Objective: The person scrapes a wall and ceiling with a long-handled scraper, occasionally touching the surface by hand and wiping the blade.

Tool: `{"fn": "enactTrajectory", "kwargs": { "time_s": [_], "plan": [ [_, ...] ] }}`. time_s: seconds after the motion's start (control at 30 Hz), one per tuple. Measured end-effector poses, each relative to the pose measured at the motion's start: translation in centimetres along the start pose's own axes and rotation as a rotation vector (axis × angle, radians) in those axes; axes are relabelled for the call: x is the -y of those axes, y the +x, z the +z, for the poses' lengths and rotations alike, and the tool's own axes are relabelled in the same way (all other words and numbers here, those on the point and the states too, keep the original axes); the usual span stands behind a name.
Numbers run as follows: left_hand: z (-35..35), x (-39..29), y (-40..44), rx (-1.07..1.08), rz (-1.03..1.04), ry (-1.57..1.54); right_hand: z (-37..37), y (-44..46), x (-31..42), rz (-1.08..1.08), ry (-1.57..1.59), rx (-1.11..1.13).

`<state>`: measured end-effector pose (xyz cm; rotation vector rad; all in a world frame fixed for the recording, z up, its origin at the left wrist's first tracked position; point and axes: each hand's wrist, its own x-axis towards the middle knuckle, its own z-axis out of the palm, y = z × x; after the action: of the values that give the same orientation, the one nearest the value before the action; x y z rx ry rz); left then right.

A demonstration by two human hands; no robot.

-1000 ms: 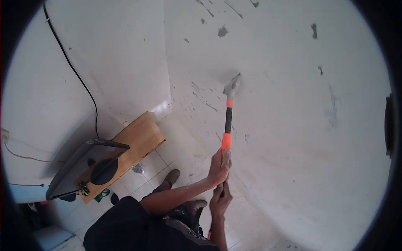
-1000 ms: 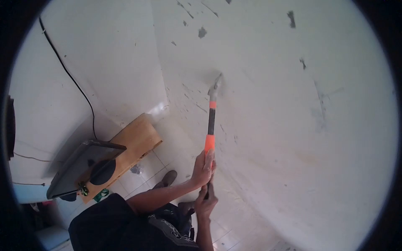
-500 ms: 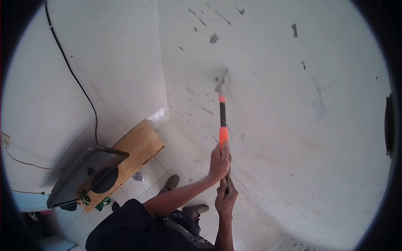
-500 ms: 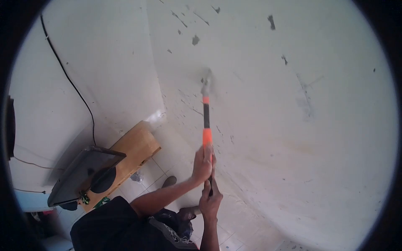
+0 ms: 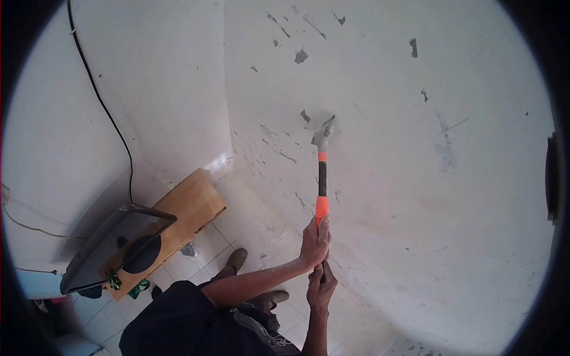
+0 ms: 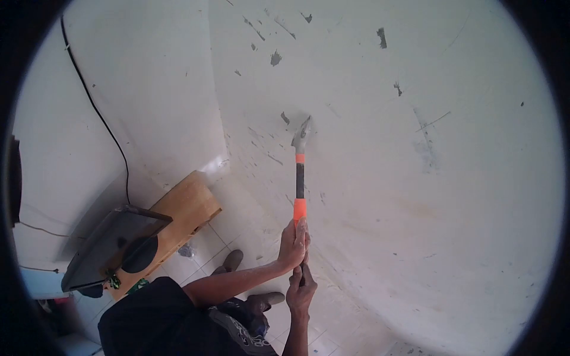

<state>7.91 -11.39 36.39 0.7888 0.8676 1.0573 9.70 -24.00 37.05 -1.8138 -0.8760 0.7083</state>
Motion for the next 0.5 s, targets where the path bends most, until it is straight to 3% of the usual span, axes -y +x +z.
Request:
{"fn": "enactTrajectory", "kwargs": {
  "time_s": [0.03, 0.07, 0.17, 0.23, 0.3, 0.37, 0.5],
  "plan": [
    [-0.1, -0.2, 0.0, 0.010, -0.018, -0.003, 0.3, 0.4, 0.6, -0.003, 0.002, 0.000],
    [0.0, 1.3, 1.9, -0.069, 0.228, 0.065, 0.7, 1.5, 1.3, -0.008, -0.058, 0.010],
    [-1.3, -3.0, 6.8, -0.130, 0.214, 0.015, 2.7, 5.0, 4.0, -0.062, -0.132, 0.045],
    [-2.6, -5.6, 6.4, -0.077, 0.115, -0.020, 4.5, 6.3, 5.0, -0.261, -0.124, 0.023],
    [-3.3, -5.4, 6.1, -0.031, 0.007, -0.061, 4.7, 4.1, 5.2, -0.211, -0.116, 0.049],
    [-3.3, -1.5, 4.9, -0.105, 0.153, 0.115, 4.7, 2.3, 4.3, -0.058, -0.110, 0.009],
    [-3.2, -3.2, 2.8, 0.015, -0.052, 0.043, 4.3, 1.2, 3.9, 0.010, -0.082, 0.031]
  ]
}}
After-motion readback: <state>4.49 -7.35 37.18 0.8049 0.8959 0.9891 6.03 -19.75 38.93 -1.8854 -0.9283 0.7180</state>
